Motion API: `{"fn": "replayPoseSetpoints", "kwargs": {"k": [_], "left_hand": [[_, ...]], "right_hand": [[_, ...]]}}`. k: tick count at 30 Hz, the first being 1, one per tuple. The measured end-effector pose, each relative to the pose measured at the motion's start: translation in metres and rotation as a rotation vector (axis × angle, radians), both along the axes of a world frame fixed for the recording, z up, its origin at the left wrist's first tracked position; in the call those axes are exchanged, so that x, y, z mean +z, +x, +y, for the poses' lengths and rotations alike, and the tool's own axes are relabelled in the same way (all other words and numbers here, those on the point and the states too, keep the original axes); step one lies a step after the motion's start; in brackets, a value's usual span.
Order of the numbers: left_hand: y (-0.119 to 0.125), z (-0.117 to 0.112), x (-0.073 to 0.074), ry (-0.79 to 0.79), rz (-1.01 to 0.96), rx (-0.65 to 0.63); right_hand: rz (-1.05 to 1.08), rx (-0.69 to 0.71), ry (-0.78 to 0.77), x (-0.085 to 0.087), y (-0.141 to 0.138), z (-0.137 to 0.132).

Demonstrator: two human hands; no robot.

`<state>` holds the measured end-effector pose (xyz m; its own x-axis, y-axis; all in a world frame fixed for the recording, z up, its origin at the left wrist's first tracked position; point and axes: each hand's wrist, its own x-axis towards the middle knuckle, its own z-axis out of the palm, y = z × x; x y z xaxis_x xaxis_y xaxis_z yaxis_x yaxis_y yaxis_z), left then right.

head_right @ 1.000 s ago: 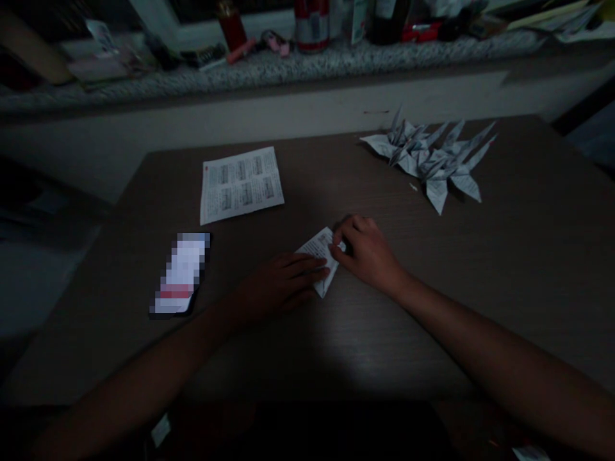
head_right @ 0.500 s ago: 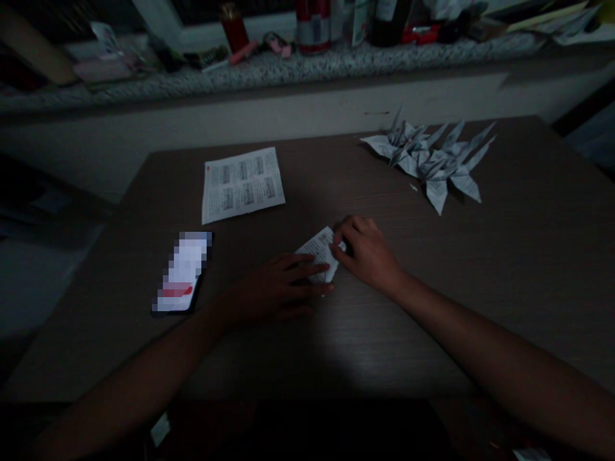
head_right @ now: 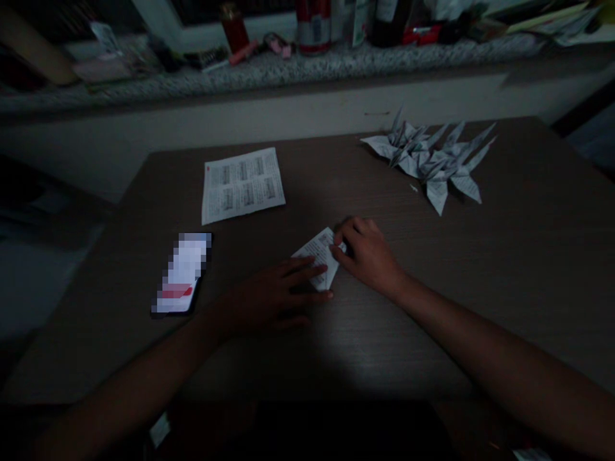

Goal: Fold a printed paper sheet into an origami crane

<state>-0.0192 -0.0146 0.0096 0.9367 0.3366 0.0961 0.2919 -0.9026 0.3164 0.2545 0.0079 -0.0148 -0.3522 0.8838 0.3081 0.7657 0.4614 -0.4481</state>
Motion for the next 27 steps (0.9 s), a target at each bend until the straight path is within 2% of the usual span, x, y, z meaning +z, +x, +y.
{"fn": "replayPoseSetpoints", "kwargs": {"k": [8,27], "left_hand": [[0.0001,-0.0095,0.0044,-0.04,0.023,0.063],[-0.0027,-0.0063,0.0004,-0.121,-0.016,0.047]], "right_hand": [[-0.032,-0.008,0.021,-0.0016,-0.0002,0.0001],[-0.087,-0.059,0.027,-0.0015,-0.0054,-0.0027]]}}
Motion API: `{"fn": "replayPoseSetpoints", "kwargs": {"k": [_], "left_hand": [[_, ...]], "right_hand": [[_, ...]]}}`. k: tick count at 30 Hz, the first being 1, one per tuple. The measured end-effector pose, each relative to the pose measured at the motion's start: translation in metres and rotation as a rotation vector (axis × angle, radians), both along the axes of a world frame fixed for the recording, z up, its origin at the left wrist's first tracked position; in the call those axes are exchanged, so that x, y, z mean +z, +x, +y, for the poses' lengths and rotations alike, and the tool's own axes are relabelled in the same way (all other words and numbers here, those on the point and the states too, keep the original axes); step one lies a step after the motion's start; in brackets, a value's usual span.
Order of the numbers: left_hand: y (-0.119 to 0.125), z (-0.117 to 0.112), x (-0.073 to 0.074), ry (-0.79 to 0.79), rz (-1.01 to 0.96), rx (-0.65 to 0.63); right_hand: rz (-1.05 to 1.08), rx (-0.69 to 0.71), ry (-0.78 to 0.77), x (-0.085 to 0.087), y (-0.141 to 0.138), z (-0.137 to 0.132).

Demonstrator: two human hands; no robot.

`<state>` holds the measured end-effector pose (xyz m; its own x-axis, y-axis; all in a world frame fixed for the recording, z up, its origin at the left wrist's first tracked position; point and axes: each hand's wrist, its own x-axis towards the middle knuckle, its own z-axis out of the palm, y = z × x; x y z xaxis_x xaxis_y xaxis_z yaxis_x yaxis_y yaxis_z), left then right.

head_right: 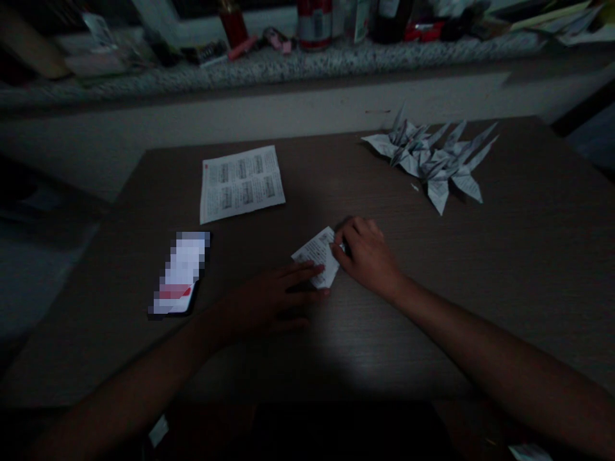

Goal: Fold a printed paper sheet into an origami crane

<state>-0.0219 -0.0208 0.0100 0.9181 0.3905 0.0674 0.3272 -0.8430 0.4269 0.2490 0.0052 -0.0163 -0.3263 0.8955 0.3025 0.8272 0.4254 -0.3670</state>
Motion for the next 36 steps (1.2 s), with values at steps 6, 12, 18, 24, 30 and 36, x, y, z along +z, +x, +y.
{"fn": "replayPoseSetpoints", "kwargs": {"k": [6,12,18,24,30,36], "left_hand": [[0.001,0.0,0.002,0.002,-0.002,0.001],[0.002,0.0,0.005,0.037,0.018,0.0],[0.01,0.002,0.003,0.045,0.004,0.033],[0.015,0.001,0.002,0.075,0.017,0.067],[0.015,0.004,0.002,0.068,0.029,0.071],[0.016,0.005,0.002,0.071,0.011,0.078]], "right_hand": [[-0.007,-0.004,-0.005,0.0,-0.001,0.0],[0.008,-0.001,-0.009,0.001,-0.001,0.0],[0.038,0.003,-0.02,0.0,0.0,0.001],[0.063,0.024,-0.021,0.0,0.001,0.003],[0.054,0.023,-0.045,0.0,0.001,0.004],[0.071,0.024,-0.043,0.001,0.001,0.004]]}}
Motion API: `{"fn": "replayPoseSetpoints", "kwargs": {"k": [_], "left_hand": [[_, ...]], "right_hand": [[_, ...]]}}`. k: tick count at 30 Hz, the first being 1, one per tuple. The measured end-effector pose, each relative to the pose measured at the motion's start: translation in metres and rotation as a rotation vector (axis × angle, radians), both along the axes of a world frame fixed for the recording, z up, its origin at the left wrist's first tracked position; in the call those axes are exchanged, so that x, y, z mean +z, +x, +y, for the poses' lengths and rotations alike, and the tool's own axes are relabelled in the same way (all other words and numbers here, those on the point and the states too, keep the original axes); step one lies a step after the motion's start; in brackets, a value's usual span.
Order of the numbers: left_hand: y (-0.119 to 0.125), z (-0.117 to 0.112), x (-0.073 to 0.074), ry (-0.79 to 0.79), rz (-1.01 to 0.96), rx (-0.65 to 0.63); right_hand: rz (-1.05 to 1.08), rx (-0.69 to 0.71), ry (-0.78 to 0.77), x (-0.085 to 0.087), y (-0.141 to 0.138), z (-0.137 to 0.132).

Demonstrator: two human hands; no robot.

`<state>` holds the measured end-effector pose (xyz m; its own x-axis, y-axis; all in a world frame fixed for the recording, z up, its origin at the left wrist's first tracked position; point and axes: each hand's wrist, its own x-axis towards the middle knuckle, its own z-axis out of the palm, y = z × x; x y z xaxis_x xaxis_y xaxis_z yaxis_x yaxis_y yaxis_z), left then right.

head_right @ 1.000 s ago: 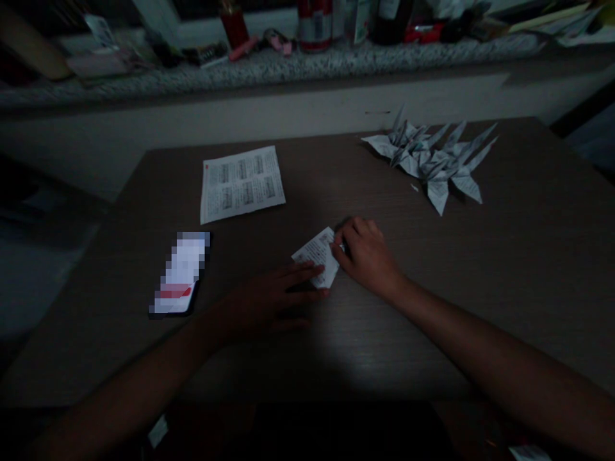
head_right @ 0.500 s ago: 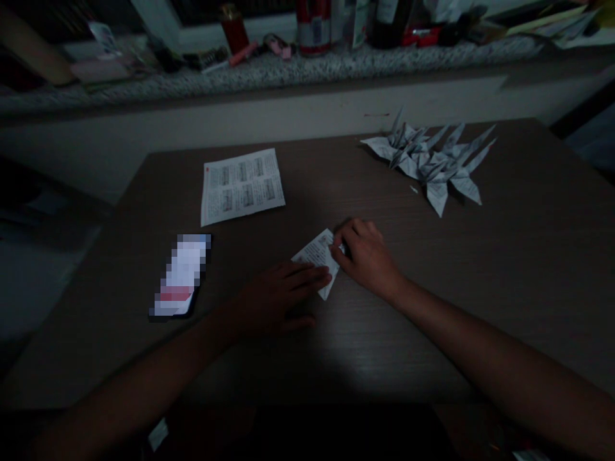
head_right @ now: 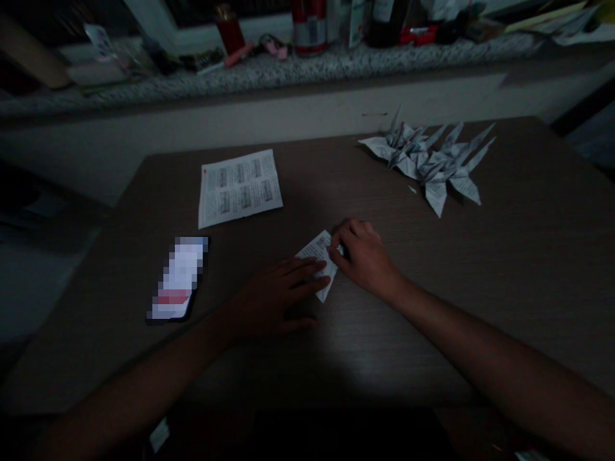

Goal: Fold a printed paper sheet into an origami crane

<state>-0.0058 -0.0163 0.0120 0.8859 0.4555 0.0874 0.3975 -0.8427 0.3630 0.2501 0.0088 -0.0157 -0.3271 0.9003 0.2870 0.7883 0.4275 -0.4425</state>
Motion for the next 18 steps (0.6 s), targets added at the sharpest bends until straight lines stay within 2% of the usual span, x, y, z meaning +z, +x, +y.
{"fn": "replayPoseSetpoints", "kwargs": {"k": [18], "left_hand": [[0.0002,0.0008,-0.0022,0.015,-0.001,0.01]], "right_hand": [[0.019,0.019,0.007,-0.0017,0.0008,0.0005]]}}
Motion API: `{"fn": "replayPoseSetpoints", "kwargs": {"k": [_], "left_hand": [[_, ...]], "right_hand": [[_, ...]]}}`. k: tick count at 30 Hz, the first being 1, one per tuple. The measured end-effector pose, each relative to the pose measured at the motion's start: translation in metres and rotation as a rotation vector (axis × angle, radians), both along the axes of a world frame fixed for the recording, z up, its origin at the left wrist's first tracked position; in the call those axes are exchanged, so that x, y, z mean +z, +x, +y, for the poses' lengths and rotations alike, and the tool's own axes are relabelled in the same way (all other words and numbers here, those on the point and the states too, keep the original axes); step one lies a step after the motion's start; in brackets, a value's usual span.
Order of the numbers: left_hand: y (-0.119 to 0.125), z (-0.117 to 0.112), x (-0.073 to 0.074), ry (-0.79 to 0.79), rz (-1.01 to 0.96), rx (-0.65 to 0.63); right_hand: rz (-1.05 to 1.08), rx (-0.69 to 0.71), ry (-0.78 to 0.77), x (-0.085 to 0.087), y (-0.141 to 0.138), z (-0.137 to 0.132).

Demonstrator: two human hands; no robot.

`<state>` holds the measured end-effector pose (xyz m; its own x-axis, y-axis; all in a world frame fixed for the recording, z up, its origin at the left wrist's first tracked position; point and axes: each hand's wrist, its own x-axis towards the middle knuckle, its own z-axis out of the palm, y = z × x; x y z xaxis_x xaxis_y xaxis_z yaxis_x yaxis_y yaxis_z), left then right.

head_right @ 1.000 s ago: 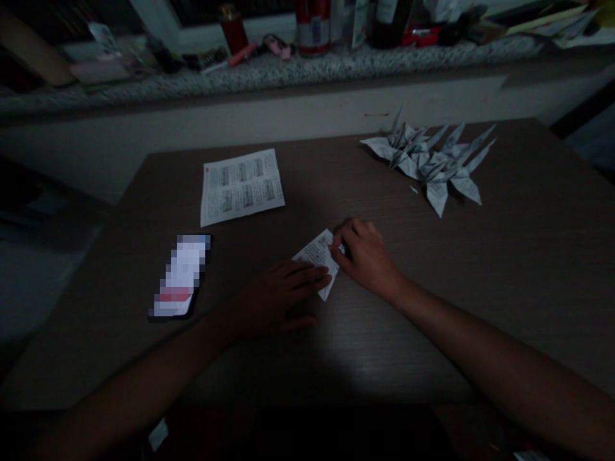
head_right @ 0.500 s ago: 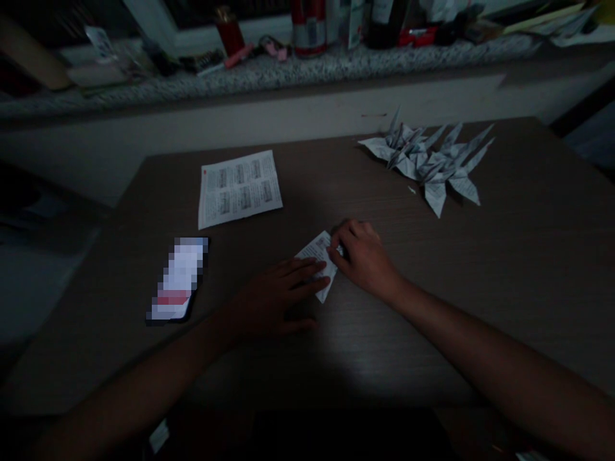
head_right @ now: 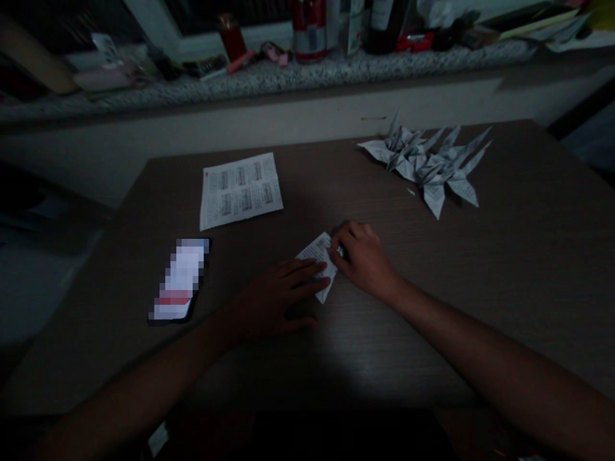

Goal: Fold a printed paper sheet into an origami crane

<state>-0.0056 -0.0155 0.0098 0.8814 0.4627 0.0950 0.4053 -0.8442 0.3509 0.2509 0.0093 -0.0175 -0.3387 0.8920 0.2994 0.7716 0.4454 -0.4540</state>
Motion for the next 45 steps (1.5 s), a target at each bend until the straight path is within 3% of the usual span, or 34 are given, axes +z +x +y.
{"fn": "replayPoseSetpoints", "kwargs": {"k": [15,20,25,41,45], "left_hand": [[0.009,-0.012,-0.001,0.005,0.034,0.07],[0.01,-0.012,-0.002,-0.007,0.042,0.08],[0.009,-0.011,-0.005,-0.014,0.016,0.075],[0.004,-0.003,-0.004,0.008,0.01,0.052],[0.001,0.005,-0.004,-0.02,-0.04,0.132]], "right_hand": [[-0.041,0.04,0.031,0.007,0.004,-0.002],[-0.138,0.199,0.06,0.015,0.013,-0.014],[-0.199,0.342,0.042,0.014,0.024,-0.032],[-0.185,0.349,0.064,0.005,0.025,-0.039],[-0.174,0.348,0.071,0.006,0.024,-0.038]]}}
